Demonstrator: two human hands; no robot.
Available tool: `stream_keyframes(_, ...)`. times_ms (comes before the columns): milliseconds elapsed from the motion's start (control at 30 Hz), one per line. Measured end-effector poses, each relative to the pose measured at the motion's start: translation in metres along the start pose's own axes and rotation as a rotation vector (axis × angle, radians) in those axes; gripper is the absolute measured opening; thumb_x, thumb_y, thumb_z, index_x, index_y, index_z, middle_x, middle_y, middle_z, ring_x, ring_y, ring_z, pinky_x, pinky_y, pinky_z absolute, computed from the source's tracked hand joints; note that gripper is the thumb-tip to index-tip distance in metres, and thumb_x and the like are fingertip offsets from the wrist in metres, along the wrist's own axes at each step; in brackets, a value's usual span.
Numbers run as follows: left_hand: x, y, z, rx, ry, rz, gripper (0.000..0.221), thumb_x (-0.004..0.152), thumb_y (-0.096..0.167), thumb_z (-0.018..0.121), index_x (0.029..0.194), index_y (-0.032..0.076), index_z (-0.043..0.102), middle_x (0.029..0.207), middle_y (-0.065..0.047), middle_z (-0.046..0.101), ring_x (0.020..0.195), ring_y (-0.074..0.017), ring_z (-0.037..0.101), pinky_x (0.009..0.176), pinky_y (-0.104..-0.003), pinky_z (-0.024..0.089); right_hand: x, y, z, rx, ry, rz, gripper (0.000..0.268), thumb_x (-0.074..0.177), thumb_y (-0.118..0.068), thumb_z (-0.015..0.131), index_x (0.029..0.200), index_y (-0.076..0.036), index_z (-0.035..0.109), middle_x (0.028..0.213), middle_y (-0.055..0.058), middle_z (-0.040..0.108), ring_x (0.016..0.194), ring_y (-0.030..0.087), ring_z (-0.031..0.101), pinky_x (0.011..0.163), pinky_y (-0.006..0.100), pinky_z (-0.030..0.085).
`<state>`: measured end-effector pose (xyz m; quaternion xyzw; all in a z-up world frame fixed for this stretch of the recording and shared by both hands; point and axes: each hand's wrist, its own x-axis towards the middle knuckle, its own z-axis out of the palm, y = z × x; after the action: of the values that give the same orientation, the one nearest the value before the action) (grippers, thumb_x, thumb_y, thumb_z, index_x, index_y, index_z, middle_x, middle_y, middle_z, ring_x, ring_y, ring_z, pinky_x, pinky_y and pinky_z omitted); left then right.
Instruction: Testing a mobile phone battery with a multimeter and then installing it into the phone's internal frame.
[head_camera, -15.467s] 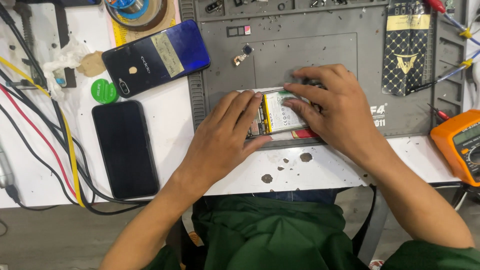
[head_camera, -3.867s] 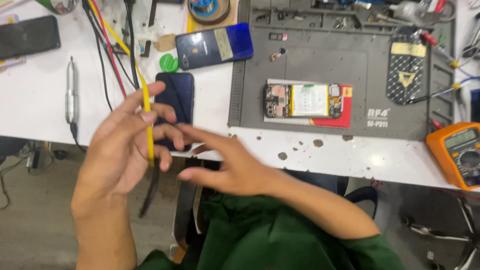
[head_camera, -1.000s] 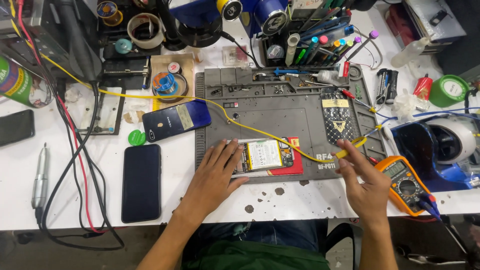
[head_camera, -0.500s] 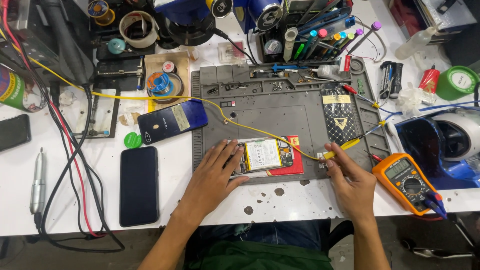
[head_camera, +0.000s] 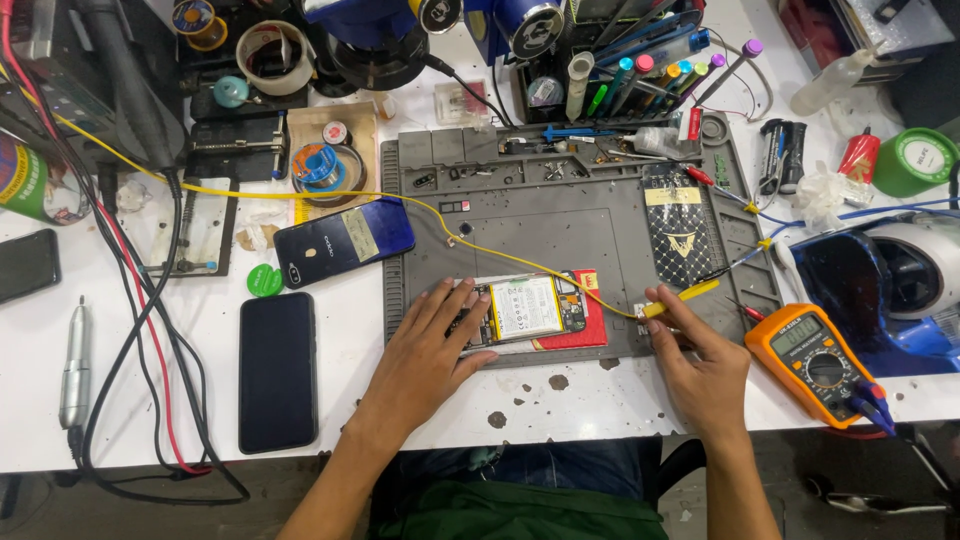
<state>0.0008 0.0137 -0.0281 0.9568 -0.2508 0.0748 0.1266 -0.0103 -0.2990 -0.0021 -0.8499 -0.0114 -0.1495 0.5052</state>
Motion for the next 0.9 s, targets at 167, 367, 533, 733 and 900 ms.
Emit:
stream_keyframes(167,0.0004,0.0014,-0.0018,0.006,-0.003,-0.010,0.062,0.100,0.050,0.057,0.154,0.022,0.045,0.153,-0.011,0.047,0.148,-0.0296,0.038,0.119,-0.050,0.034,-0.0009,-0.0007,0.0007,-0.026,0.005,-0.008,0.047,0.092,0.008,0.067,0.138,-0.003,0.065,0.127,0.023,0.071,0.107,0.037,0.071,0.087,0.044,0.059)
stream_keyframes(367,0.0005,0.0005,0.0021,-0.015,0.000,-0.014,0.061,0.100,0.050,0.058,0.152,0.020,0.048,0.152,-0.012,0.047,0.148,-0.0302,0.038,0.119,-0.051,0.033,-0.0016,0.0004,0.0004,-0.032,0.010,0.016,0.047,0.092,0.007,0.067,0.138,-0.004,0.065,0.127,0.022,0.071,0.109,0.037,0.071,0.090,0.044,0.059)
stream_keyframes(533,0.0010,0.0000,0.0021,-0.030,0.000,-0.034,0.065,0.101,0.052,0.055,0.155,0.018,0.043,0.154,-0.012,0.046,0.149,-0.0285,0.037,0.120,-0.050,0.032,-0.0006,0.0033,0.0005,-0.049,0.022,-0.031,0.046,0.090,0.008,0.069,0.135,-0.005,0.068,0.123,0.020,0.073,0.105,0.033,0.073,0.087,0.042,0.059)
stream_keyframes(733,0.0010,-0.0004,0.0017,-0.024,0.003,-0.015,0.060,0.102,0.050,0.054,0.152,0.019,0.047,0.153,-0.011,0.047,0.148,-0.0293,0.038,0.119,-0.051,0.033,-0.0013,0.0019,0.0009,-0.041,0.028,-0.039,0.047,0.089,0.009,0.069,0.134,-0.004,0.068,0.122,0.021,0.073,0.104,0.033,0.073,0.086,0.041,0.060)
stream_keyframes(900,0.0006,-0.0020,0.0033,-0.029,0.015,-0.018,0.063,0.102,0.051,0.054,0.154,0.016,0.045,0.154,-0.012,0.046,0.148,-0.0290,0.038,0.119,-0.051,0.033,-0.0013,0.0011,0.0012,-0.038,0.034,-0.033,0.047,0.090,0.008,0.069,0.135,-0.004,0.068,0.123,0.020,0.073,0.105,0.034,0.073,0.088,0.042,0.059)
